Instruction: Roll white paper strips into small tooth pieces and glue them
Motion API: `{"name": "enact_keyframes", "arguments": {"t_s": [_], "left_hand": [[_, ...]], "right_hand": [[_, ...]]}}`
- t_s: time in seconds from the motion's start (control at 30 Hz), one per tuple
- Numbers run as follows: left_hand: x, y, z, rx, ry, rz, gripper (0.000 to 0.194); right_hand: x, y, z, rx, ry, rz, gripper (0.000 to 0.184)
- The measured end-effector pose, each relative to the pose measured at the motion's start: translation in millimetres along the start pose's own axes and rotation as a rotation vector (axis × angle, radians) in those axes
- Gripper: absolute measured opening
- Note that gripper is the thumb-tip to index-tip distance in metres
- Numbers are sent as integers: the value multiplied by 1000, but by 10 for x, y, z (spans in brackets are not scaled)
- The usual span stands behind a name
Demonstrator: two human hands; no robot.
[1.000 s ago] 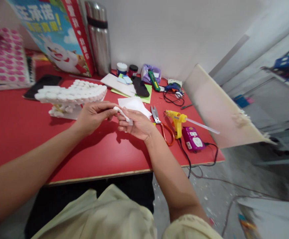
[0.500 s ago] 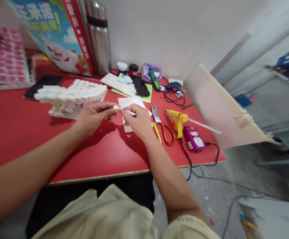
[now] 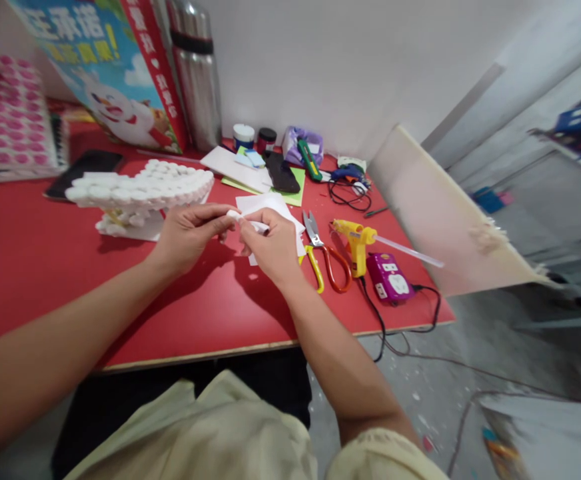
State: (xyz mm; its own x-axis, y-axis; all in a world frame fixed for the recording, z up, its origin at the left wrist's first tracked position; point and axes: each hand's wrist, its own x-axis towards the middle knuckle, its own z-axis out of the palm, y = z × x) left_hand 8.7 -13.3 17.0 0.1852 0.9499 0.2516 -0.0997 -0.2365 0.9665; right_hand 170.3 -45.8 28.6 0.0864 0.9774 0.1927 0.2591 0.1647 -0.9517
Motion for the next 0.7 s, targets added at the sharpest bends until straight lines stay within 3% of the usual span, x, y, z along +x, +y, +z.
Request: {"name": "enact_keyframes", "arguments": {"t_s": [0.17,0.3,0.57,0.7], "left_hand": [[-55,-80,58,84,83,120,21],[-95,-86,82,178,141,220,23],[-125,-101,68,385,105,441,29],[-134,-63,63,323,52,433,27]], "right_hand": [[-76,10,67,-325,142,-264,20],[-90,45,96,-468,150,-429,19],[-109,12,62,-289,52,-309,25],[-110,-26,17,-199,67,-234,21]]}}
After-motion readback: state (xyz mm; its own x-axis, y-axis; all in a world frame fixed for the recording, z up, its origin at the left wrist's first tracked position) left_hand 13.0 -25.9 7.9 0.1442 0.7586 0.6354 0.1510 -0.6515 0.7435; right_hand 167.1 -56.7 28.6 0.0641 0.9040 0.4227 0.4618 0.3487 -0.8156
